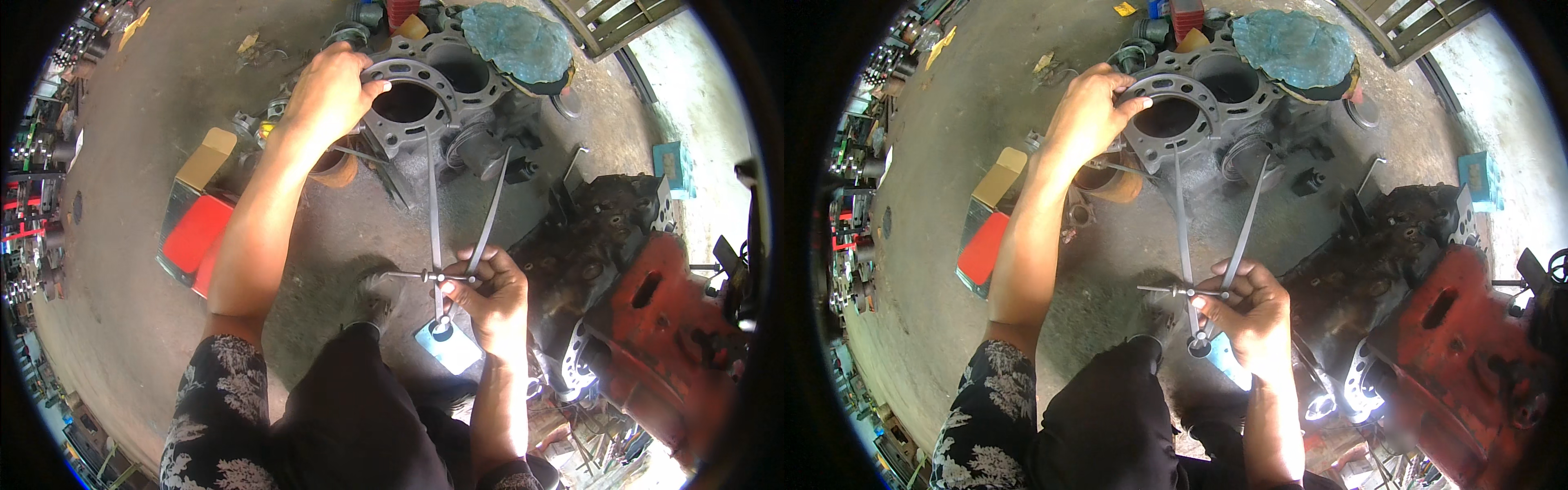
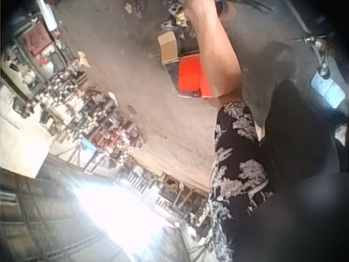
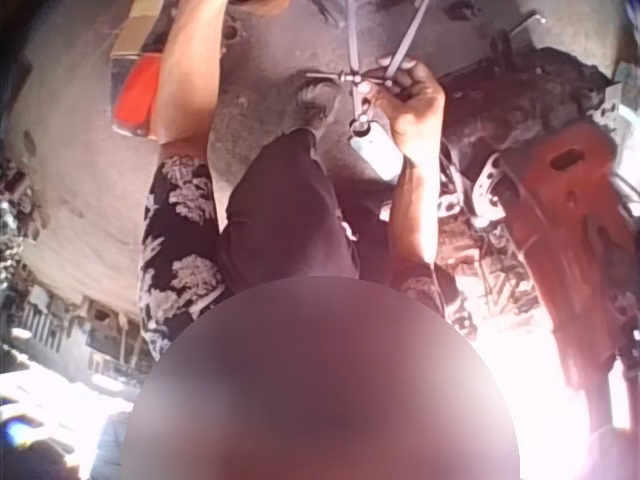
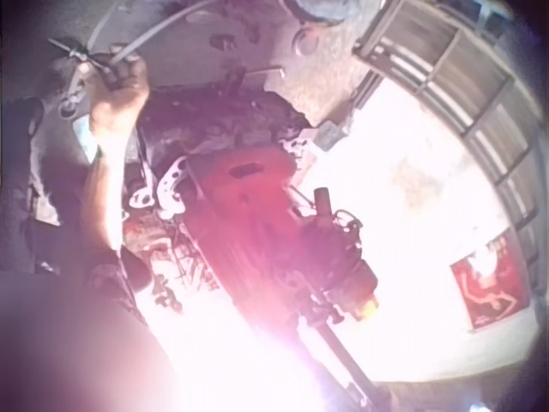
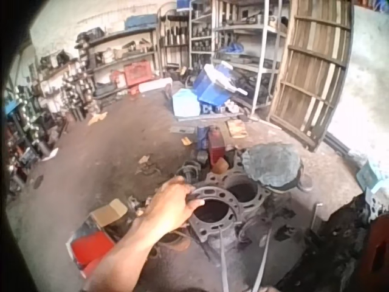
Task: The person uses a caliper to measure a metal engine component, repeatedly opening and closing the jaws to check dimensions. The person holds the part steady with one hand while adjusting the caliper with the other.
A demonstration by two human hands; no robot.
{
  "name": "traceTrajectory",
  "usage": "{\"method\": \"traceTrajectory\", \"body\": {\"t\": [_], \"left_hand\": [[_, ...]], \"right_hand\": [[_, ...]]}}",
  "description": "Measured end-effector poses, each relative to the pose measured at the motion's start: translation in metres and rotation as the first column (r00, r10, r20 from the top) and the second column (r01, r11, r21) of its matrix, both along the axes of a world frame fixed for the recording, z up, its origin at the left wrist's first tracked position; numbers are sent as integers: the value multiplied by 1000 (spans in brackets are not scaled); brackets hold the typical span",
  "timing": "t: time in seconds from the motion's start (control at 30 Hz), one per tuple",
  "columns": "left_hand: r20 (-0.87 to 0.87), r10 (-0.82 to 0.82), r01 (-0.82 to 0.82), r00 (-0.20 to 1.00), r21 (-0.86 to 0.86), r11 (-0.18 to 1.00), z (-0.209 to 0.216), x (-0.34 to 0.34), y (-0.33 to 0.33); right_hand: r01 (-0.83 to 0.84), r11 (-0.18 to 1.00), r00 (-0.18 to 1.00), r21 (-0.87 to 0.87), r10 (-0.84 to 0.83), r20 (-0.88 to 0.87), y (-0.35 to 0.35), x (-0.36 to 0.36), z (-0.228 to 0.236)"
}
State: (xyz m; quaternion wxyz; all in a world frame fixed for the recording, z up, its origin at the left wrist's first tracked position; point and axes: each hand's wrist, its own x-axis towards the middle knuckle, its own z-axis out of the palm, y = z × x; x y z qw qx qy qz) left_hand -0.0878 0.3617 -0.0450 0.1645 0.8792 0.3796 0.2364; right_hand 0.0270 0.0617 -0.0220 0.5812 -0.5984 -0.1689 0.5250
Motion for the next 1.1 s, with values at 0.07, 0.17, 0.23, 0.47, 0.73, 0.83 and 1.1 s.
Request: {"method": "traceTrajectory", "body": {"t": [0.07, 0.17, 0.23, 0.47, 0.73, 0.83, 1.1], "left_hand": [[2, -20, 20, 1000, 23, 1000, -2, -1, 0], [11, -38, 38, 999, 15, 999, -3, -2, 0], [8, -35, 35, 999, 10, 999, -1, -2, 0], [285, 120, -119, 951, -24, 993, 22, -34, -63], [155, -74, 159, 985, -657, 737, 22, -78, -169], [205, -54, 192, 977, -745, 639, 15, -79, -177], [278, 65, 192, 958, -795, 575, -7, -71, -179]], "right_hand": [[-12, 1000, 1000, 5, 12, 7, 0, -1, -1], [-25, 1000, 1000, -6, 25, -1, 2, -3, -1], [-38, 999, 999, -18, 38, -15, 3, -4, -1], [-72, 997, 997, -27, 71, -37, 12, -6, -14], [-167, 984, 983, -66, 171, 60, 22, -14, -22], [-174, 984, 984, -47, 175, 18, 26, -17, -21], [-179, 983, 982, -32, 181, 63, 31, -17, -24]]}}
